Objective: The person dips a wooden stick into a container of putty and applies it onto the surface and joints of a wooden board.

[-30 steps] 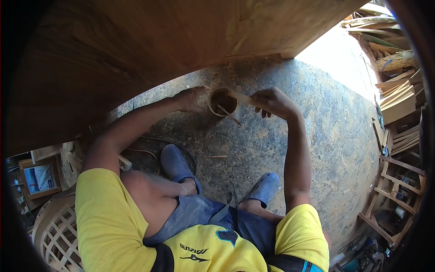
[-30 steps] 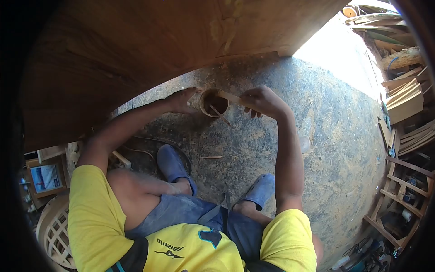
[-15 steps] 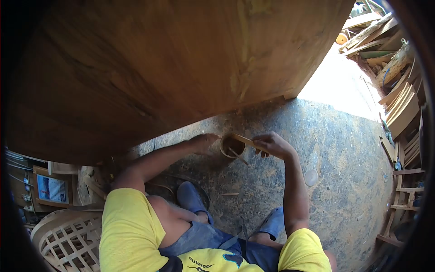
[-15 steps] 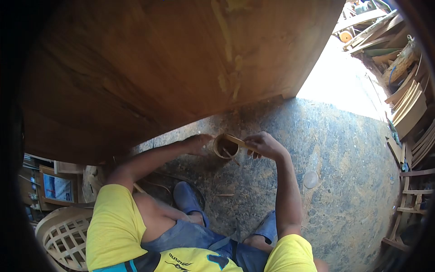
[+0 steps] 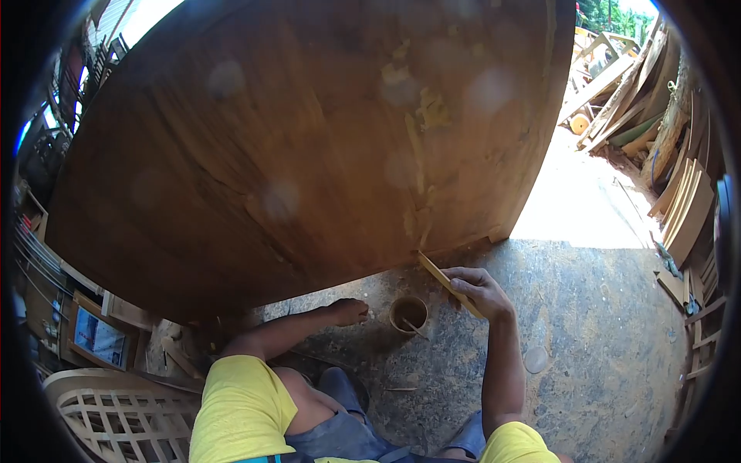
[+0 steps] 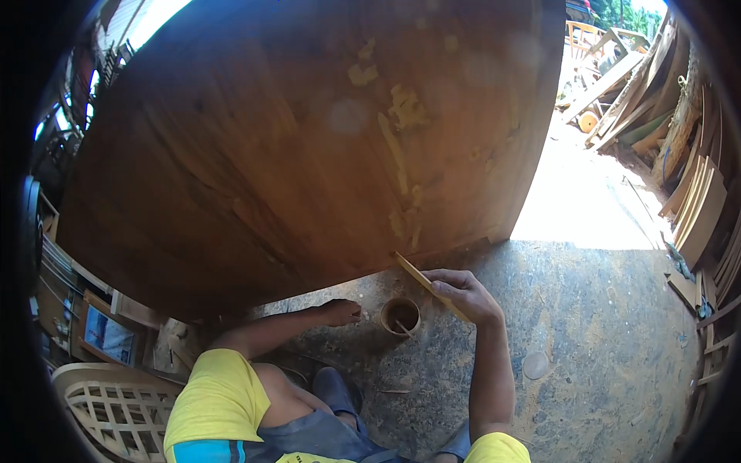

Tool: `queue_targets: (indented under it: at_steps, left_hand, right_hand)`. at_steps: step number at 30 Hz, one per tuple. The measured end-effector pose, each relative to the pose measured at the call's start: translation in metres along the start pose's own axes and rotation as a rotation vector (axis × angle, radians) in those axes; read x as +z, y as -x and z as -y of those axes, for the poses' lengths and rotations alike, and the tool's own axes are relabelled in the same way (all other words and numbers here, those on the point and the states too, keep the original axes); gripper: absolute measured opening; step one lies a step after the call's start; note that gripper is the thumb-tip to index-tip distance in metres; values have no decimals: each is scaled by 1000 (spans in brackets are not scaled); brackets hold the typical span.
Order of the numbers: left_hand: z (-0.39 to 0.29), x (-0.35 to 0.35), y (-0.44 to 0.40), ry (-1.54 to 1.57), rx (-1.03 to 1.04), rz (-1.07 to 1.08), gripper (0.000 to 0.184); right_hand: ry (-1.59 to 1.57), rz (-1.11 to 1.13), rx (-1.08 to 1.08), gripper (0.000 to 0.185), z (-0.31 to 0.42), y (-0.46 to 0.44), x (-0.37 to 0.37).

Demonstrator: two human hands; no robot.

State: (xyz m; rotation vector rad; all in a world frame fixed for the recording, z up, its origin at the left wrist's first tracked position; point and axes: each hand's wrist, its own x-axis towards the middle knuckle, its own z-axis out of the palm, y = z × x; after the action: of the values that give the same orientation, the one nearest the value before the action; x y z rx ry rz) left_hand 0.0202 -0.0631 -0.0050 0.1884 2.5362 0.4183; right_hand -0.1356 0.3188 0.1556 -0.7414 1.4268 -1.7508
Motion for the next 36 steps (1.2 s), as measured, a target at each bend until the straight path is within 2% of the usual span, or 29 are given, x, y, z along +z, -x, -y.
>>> queue_targets:
  at_steps: [2,5,7,11,13,14,16,17,23,26,28,31,36]
  left_hand:
    - [-2,-7,5,10,-18,-15,32]
    - [9,-8,7,18,1,-106,36]
    - [29,-4,2,204,-139,-157,41]
    - [63,0,-4,46,-79,-278,43]
    - [56,-3,-11,9,-96,-249,44]
    - [52,-6,-13,-33,-121,-212,45]
    - [38,-8,-17,-57,-120,-145,46]
    - [34,-7,-19,-83,-117,-75,49]
    - [32,0,-37,-85,-55,-125,47]
    - [43,9,-38,-52,-26,-161,45]
    - [51,9,-35,-18,-47,-206,43]
    - [58,15,-31,-46,-47,-280,38]
    - [64,20,-33,-7,-38,-262,36]
  right_hand:
    - [-51,10,-5,40,5,-2,8]
    - [-47,-70,-127,39,24,-9,34]
    - [-43,-131,-192,37,43,-18,50]
    - [7,-253,-317,36,85,-50,91]
    - [494,-468,-836,40,110,-77,107]
    - [501,-466,-836,40,128,-88,118]
    - [748,-660,-1120,48,165,-109,139]
    - [758,-659,-1120,48,172,-121,143]
    - [950,-788,-1275,49,197,-183,143]
    - [1078,-869,-1223,54,194,-194,140]
    - [1125,-920,-1109,60,188,-182,145]
    - [1110,-899,-1058,63,199,-160,159]
    - [1209,-916,-1074,59,207,-168,159]
